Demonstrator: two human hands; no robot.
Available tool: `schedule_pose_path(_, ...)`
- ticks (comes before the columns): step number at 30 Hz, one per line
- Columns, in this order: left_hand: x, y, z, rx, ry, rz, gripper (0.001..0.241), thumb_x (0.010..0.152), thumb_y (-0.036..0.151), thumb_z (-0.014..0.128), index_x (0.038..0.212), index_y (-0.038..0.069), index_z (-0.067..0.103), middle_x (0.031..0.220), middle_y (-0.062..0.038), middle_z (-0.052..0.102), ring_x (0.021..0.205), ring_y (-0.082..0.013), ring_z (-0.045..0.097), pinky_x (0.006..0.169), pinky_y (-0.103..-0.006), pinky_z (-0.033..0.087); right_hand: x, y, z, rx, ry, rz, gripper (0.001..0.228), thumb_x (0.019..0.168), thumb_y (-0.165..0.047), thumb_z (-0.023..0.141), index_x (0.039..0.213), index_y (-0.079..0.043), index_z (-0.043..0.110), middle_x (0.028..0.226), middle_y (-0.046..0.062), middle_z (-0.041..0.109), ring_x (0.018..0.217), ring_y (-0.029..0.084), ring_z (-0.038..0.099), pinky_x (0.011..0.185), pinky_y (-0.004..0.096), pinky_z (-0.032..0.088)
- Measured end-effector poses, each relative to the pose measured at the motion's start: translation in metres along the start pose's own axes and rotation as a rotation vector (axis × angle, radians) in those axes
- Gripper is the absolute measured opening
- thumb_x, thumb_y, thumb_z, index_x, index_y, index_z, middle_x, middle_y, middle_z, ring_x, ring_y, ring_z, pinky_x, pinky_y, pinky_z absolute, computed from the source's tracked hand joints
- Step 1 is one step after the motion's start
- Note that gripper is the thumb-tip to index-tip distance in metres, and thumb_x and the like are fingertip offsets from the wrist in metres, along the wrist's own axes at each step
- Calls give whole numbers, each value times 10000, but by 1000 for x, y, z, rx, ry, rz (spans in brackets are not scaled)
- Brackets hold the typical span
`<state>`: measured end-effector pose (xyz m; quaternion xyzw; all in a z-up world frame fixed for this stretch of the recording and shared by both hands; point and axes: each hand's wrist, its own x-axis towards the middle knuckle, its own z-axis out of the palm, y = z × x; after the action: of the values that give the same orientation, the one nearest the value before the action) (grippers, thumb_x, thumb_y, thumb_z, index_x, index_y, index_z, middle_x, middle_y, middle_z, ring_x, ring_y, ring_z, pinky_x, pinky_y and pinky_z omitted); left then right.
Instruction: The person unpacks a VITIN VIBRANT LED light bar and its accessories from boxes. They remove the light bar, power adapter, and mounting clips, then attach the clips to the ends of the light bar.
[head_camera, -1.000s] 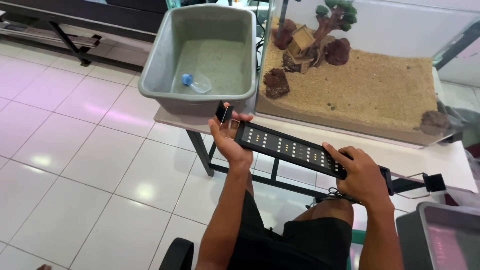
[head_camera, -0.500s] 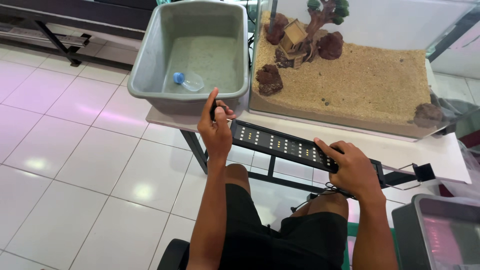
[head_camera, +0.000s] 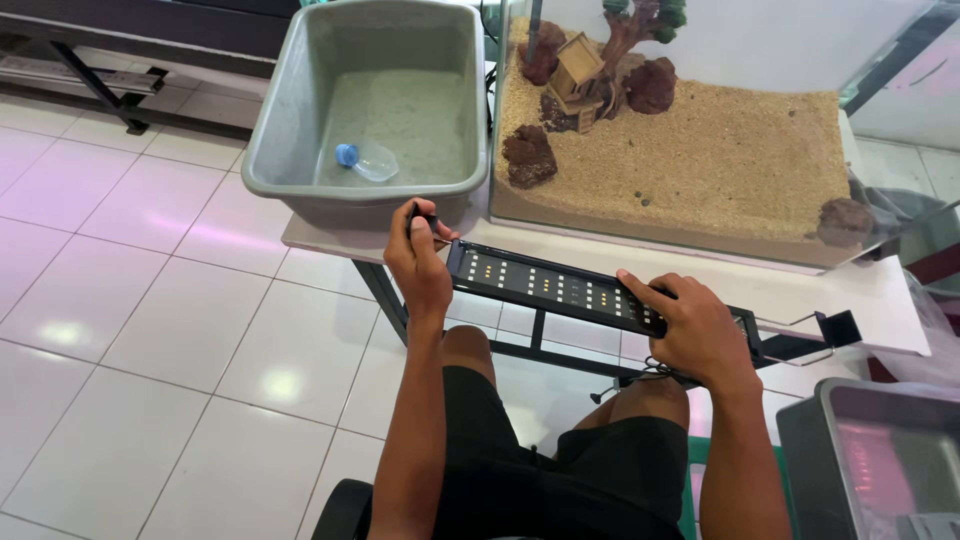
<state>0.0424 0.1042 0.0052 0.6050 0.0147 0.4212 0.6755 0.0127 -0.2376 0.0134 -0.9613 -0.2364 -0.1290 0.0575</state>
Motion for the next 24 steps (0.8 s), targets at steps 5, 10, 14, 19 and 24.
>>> schedule_pose_path(5, -1, 13, 0, -45, -32, -6, 351, 1043, 227, 461, 1254, 2, 630, 963, -163, 665, 801, -191, 679, 727, -309, 689, -2, 3, 3, 31, 39, -6, 865, 624, -71, 716, 1421, -396, 631, 1037, 30, 711, 958, 288, 709, 905, 418, 557)
schedule_pose_path(10, -12, 16, -4, -417, 33, -75, 639, 1079, 508, 356, 1582, 114, 347, 1434, -64, 570, 1234, -189, 625, 949, -333, 630, 0, -1, 0, 32, 94, -24, 886, 613, -56, 692, 1429, -396, 624, 1042, 20, 695, 955, 280, 704, 904, 407, 552)
schedule_pose_path(14, -56, -25, 1, -524, 122, -142, 731, 1052, 630, 310, 1604, 152, 321, 1423, -73, 572, 1253, -214, 614, 1012, -352, 614, 5, -10, -6, 124, 137, -29, 918, 602, -40, 682, 1457, -367, 602, 1064, 49, 672, 975, 314, 684, 888, 442, 547)
schedule_pose_path(19, -173, -57, 47, -638, -234, -504, 886, 875, 539, 706, 1588, 140, 363, 1458, -57, 508, 1316, -224, 523, 1063, -445, 499, 15, -31, -21, 521, 345, -56, 759, 675, 27, 707, 1389, -230, 679, 1050, 45, 692, 935, 278, 702, 848, 392, 560)
schedule_pose_path(24, -228, -19, 78, -241, -671, -417, 1121, 821, 492, 793, 1655, 127, 140, 1583, -172, 381, 1424, -399, 403, 1126, -630, 326, 18, -50, -39, 837, 436, -43, 790, 685, 135, 668, 1443, -82, 620, 1005, 152, 680, 908, 312, 684, 853, 422, 564)
